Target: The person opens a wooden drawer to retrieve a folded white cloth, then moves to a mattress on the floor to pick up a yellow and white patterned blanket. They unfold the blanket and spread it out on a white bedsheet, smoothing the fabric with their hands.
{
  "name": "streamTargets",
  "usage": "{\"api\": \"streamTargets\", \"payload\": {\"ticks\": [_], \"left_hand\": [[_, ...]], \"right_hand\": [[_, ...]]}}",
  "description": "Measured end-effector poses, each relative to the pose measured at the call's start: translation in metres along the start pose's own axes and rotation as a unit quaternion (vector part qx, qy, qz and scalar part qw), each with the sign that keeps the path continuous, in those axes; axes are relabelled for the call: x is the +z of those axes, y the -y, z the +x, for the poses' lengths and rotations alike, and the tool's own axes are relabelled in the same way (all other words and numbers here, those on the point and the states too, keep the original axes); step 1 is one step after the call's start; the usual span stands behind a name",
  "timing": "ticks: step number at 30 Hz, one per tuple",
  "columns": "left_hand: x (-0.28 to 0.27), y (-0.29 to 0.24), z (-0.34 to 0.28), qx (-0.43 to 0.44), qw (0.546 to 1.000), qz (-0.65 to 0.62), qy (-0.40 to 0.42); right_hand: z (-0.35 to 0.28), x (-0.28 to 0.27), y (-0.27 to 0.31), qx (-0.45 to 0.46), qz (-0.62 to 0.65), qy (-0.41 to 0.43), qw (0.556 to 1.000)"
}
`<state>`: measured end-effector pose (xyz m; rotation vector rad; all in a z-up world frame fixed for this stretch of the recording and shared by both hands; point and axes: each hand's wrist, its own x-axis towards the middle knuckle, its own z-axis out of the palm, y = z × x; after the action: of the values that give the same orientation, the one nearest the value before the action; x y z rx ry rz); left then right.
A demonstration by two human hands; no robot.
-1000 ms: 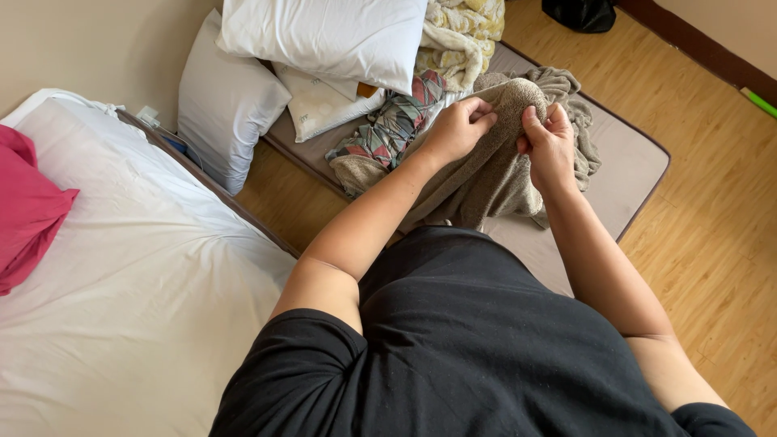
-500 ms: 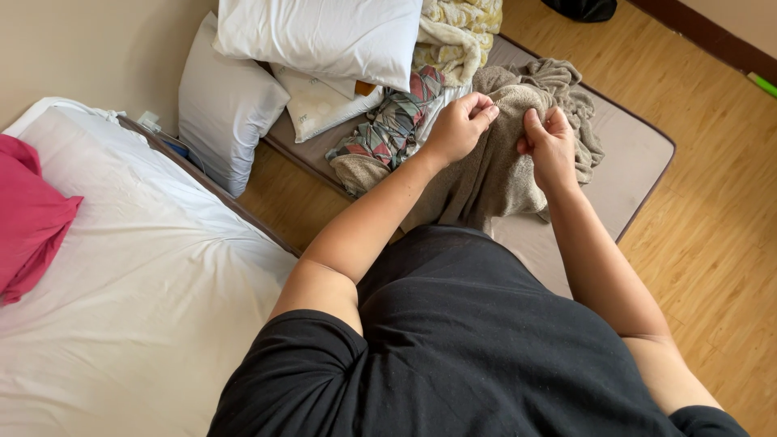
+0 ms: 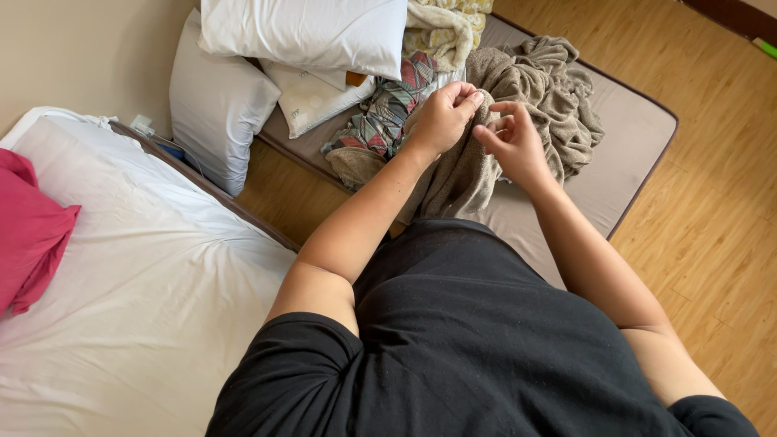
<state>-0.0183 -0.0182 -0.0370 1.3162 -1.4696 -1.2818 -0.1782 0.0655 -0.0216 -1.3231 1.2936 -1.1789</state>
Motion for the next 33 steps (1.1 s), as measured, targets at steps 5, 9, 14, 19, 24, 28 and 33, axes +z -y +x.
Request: {"api": "streamTargets", "payload": {"ticks": [5,9,14,19,24,28,33], "left_hand": [[-0.011,-0.049,-0.02,0.014,1.0,-0.011,0.017],[-0.035,-0.109,-0.045,0.042,0.987,0.13,0.08],[-0.039,-0.085,-0.024,0.084,0.99,0.055,0.097],[-0.049,-0.071,-0.022,0.101,0.986,0.09,0.097],[-0.038,-0.062,-0.031,0.016,0.976,0.144,0.164],[-0.023,-0.036,-0.023,0.039,0.973,0.166,0.154],[-0.027,-0.04,-0.014,0.16,0.979,0.08,0.096]], "right_hand": [[0.007,0.01,-0.003,-0.093,-0.145,-0.057,0.983],[0.019,0.006,0.014,-0.123,-0.283,-0.057,0.949],[0.031,-0.011,0.042,0.028,-0.091,-0.078,0.992],[0.044,-0.028,0.032,0.022,0.038,-0.093,0.995],[0.043,-0.033,0.034,0.027,0.093,-0.072,0.993],[0.041,-0.031,0.048,0.031,0.096,-0.082,0.991],[0.039,-0.034,0.052,0.051,0.093,-0.083,0.991]]}}
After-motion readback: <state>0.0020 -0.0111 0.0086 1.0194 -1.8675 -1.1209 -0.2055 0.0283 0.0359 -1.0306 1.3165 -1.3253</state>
